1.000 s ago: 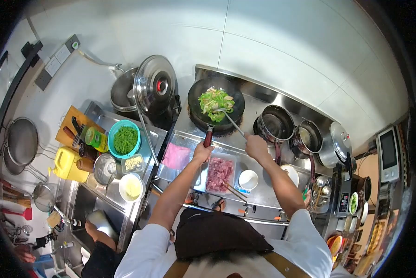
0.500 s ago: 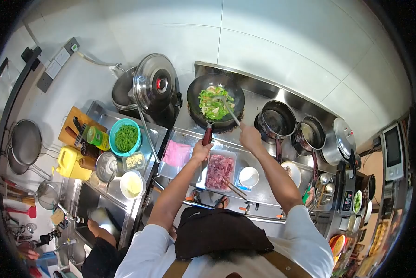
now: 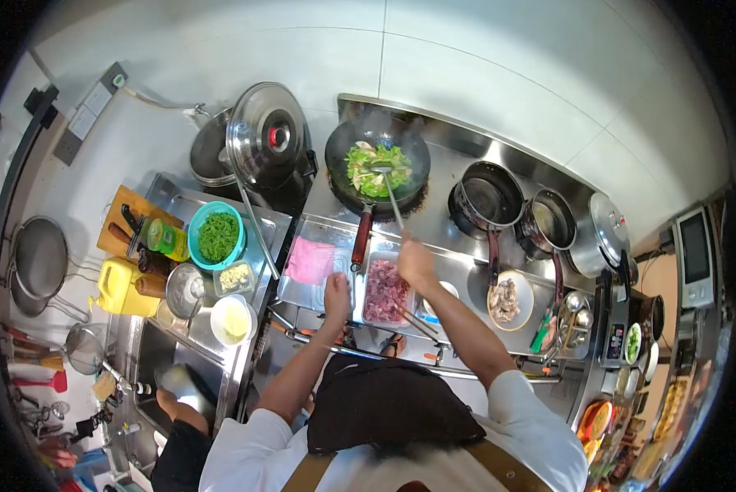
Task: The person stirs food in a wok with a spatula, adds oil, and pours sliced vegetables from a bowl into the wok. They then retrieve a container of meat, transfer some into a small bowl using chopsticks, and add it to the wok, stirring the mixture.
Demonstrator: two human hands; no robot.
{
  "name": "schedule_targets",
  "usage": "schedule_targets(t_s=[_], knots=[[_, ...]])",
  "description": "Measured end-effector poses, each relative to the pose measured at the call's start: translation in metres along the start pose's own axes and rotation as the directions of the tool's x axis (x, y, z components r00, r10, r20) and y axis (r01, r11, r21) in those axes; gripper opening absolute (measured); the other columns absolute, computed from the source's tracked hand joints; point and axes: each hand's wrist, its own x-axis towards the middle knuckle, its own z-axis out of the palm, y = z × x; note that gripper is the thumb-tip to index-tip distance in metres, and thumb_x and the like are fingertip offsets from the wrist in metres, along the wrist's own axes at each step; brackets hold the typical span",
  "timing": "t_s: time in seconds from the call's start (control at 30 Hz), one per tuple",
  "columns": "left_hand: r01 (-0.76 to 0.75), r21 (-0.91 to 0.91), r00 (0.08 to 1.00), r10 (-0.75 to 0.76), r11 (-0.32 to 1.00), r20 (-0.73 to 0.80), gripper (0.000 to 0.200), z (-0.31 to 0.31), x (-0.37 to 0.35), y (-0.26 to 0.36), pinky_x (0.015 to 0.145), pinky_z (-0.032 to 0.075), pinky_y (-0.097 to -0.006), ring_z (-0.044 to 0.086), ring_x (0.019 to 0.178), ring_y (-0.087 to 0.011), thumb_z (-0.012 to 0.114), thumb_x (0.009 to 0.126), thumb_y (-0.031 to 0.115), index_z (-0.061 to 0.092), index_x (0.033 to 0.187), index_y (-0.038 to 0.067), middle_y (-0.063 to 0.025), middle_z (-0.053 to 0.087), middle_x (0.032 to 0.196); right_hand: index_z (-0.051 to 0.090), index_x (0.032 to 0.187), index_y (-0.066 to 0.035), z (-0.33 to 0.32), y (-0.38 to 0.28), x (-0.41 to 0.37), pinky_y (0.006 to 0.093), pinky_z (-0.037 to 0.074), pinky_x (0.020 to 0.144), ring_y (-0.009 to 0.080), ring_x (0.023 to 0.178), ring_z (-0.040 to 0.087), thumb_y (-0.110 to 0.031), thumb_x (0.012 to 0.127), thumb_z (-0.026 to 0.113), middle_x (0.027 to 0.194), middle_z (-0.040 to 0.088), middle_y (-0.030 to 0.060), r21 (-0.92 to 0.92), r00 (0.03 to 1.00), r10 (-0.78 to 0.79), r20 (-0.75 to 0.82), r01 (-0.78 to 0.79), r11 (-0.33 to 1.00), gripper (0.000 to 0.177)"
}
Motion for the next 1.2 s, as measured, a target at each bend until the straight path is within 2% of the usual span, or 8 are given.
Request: schedule_targets(t_s=[0.17, 0.27, 0.5, 0.63, 0.83, 0.9, 1.07, 1.2], knots=[[0.085, 0.3, 0.984, -0.033, 0.95, -0.174, 0.073, 0.003, -0.043, -0.099, 0.058, 0.047, -0.029, 0.054, 0.066, -0.0199, 0.06, 0.084, 0.042, 0.031, 0.135, -0.002, -0.0133, 0.056, 0.089, 0.035, 0.135, 0.002, 0.011, -0.024, -0.007, 0.0483, 0.049, 0.079, 0.0428, 0.092, 0.06, -0.016, 0.087, 0.047, 0.101, 0.059, 0.0309, 0.18, 0.999, -0.012, 0.045, 0.004, 0.984, 0.053], [0.543, 0.01, 0.814, -0.529, 0.84, 0.239, 0.082, 0.009, -0.074, -0.038, 0.066, 0.054, -0.0367, 0.06, 0.085, -0.0295, 0.059, 0.087, 0.042, 0.013, 0.139, -0.002, -0.0258, 0.045, 0.116, 0.054, 0.12, -0.002, -0.015, 0.002, -0.026, 0.0473, 0.048, 0.075, 0.0411, 0.086, 0.061, -0.034, 0.088, 0.049, 0.093, 0.062, 0.0262, 0.266, 0.992, -0.095, -0.087, 0.115, 0.957, 0.046], [0.659, -0.186, 0.72, -0.541, 0.729, 0.435, 0.057, 0.031, -0.069, -0.077, 0.083, 0.054, -0.0429, 0.058, 0.097, -0.0364, 0.05, 0.093, 0.029, 0.021, 0.128, -0.006, -0.0266, 0.044, 0.115, 0.056, 0.118, -0.002, 0.0, 0.116, -0.146, 0.0427, 0.048, 0.084, 0.0388, 0.093, 0.062, -0.055, 0.084, 0.05, 0.102, 0.064, 0.0217, -0.05, 0.926, 0.18, 0.333, -0.173, 0.984, 0.063], [0.691, -0.292, 0.723, -0.62, 0.662, 0.304, 0.043, 0.042, -0.067, -0.071, 0.079, 0.056, -0.0432, 0.059, 0.095, -0.0357, 0.047, 0.091, 0.019, 0.028, 0.122, -0.003, -0.0242, 0.044, 0.111, 0.054, 0.115, 0.004, -0.001, 0.058, -0.178, 0.0358, 0.052, 0.058, 0.0271, 0.055, 0.064, -0.029, 0.08, 0.067, 0.074, 0.065, 0.0193, 0.391, 0.805, 0.387, 0.449, -0.567, 0.725, 0.05], [0.672, -0.307, 0.735, -0.658, 0.674, 0.163, 0.041, 0.042, -0.075, -0.049, 0.078, 0.056, -0.0448, 0.06, 0.087, -0.0341, 0.047, 0.086, 0.011, 0.032, 0.125, 0.005, -0.0227, 0.045, 0.114, 0.059, 0.087, -0.002, 0.037, 0.026, -0.178, 0.0355, 0.05, 0.056, 0.0293, 0.062, 0.065, -0.015, 0.081, 0.066, 0.068, 0.063, 0.0157, 0.479, 0.927, 0.229, -0.298, -0.062, 0.875, 0.016], [0.621, -0.323, 0.774, -0.495, 0.714, 0.394, 0.083, 0.024, -0.071, -0.086, 0.076, 0.056, -0.0469, 0.059, 0.086, -0.0392, 0.048, 0.084, 0.012, -0.011, 0.142, 0.014, -0.0271, 0.041, 0.114, 0.059, 0.086, -0.003, 0.042, 0.008, -0.171, 0.0355, 0.051, 0.056, 0.0291, 0.062, 0.064, -0.015, 0.079, 0.067, 0.071, 0.062, 0.0133, 0.445, 0.912, 0.114, -0.395, 0.081, 0.892, 0.016], [0.614, -0.383, 0.789, -0.51, 0.691, 0.344, 0.03, 0.017, -0.093, -0.093, 0.088, 0.048, -0.0479, 0.055, 0.1, -0.0294, 0.049, 0.083, 0.019, 0.047, 0.111, 0.008, -0.0114, 0.051, 0.111, 0.06, 0.084, -0.006, 0.045, -0.001, -0.159, 0.0352, 0.049, 0.054, 0.0288, 0.065, 0.061, -0.016, 0.078, 0.066, 0.078, 0.06, 0.0116, 0.413, 0.907, -0.144, -0.397, 0.317, 0.854, 0.014], [0.51, -0.583, 0.86, -0.377, 0.632, 0.343, 0.032, 0.022, -0.097, -0.11, 0.097, 0.039, -0.0509, 0.047, 0.112, -0.0283, 0.055, 0.079, 0.017, 0.049, 0.109, 0.007, -0.0086, 0.052, 0.112, 0.063, 0.089, -0.005, 0.068, 0.033, -0.153, 0.0347, 0.049, 0.058, 0.0267, 0.065, 0.062, -0.013, 0.08, 0.063, 0.077, 0.061, 0.0114, 0.502, 0.936, -0.138, -0.323, 0.293, 0.814, 0.012]])
